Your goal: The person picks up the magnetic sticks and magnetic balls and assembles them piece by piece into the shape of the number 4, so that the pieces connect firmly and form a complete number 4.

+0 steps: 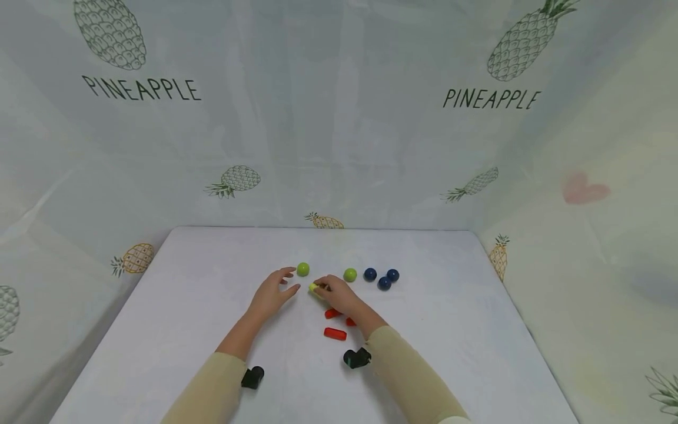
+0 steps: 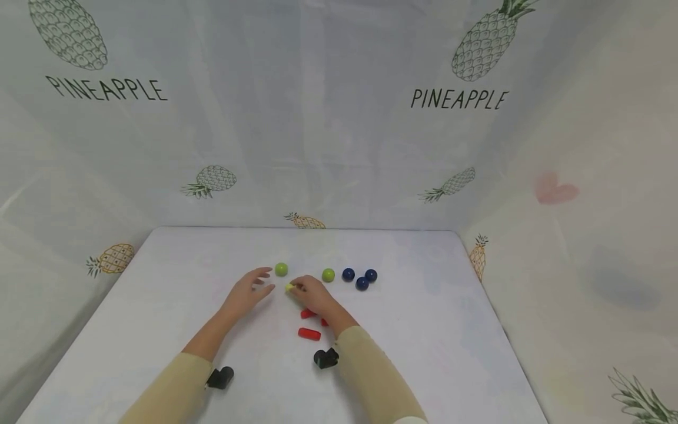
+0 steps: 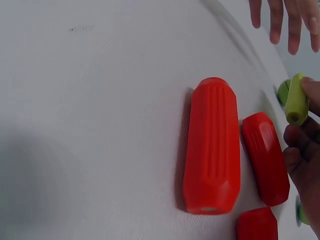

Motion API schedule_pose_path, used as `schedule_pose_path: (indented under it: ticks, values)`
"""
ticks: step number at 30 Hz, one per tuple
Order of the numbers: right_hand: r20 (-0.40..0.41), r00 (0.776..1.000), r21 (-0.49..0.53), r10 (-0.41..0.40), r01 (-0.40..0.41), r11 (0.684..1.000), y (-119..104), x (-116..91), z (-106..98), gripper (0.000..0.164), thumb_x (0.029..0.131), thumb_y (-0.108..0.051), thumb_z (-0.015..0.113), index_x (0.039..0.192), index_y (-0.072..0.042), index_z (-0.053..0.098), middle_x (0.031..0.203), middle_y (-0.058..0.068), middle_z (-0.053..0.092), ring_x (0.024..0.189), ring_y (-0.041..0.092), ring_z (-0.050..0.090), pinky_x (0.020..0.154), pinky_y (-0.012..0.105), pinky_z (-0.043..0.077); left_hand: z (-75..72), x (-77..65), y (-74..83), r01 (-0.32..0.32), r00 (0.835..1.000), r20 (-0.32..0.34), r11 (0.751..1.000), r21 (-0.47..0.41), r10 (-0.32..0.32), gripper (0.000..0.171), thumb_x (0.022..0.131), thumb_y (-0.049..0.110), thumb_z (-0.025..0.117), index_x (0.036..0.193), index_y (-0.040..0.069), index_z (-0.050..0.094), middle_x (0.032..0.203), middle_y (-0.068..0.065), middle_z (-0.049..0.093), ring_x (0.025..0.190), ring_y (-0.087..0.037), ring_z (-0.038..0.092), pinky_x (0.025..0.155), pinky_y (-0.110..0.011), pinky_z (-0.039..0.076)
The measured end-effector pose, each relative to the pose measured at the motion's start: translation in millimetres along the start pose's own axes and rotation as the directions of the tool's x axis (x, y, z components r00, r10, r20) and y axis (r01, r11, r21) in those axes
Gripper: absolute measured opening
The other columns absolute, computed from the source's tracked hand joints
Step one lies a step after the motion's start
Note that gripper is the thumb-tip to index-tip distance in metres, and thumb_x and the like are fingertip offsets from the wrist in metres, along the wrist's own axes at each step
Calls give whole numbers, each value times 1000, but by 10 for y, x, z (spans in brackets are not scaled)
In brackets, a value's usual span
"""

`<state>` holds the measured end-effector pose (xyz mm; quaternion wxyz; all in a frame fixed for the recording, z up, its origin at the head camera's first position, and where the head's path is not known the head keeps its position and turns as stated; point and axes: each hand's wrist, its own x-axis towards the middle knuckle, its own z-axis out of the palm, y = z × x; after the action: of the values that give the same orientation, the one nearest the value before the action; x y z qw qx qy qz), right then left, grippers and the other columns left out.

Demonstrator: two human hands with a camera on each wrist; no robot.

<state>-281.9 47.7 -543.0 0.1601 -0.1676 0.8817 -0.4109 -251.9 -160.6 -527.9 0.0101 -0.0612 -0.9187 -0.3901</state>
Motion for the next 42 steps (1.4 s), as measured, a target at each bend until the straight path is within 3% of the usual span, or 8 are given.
schedule_pose_path:
  ticks: [6,12,22,33,42]
  values:
    - [-39,999,64,-2,4,998,-47,39,25,34,99,-26,59,128,-8,61,106,-1,60,90,15,53,78,30,48,23,118,-73,-8,999,-45,995,-100,3,49,91,20,69,135,6,53,122,-15,61,108,-32,58,90,-49,46]
    - [-74,997,138,13,-3,990,-14,96,106,32,98,-27,60,124,-9,61,102,-3,61,86,12,55,73,27,49,69,226,-168,28,998,-56,988,-153,-37,48,91,20,69,134,6,55,121,-14,62,106,-32,59,89,-48,46]
    - [-98,994,342,54,-17,939,-6,173,170,27,94,-20,66,116,-5,61,93,2,61,72,15,61,64,28,51,167,366,-214,77,995,-41,975,-209,-88,45,93,20,67,135,9,55,124,-14,60,108,-30,56,90,-47,45]
    - [-133,990,274,46,-8,962,14,268,232,23,93,-18,66,111,-3,63,86,-1,61,70,11,56,63,24,47,189,466,-176,61,996,-55,968,-245,-76,41,95,21,65,133,11,58,124,-12,60,103,-26,55,85,-43,44]
    - [-96,994,267,55,-27,963,36,294,205,23,93,-18,67,110,-3,64,90,1,62,76,12,54,67,25,46,192,534,-184,119,992,-1,951,-285,-125,38,97,29,61,132,14,60,128,-9,58,102,-24,50,82,-38,40]
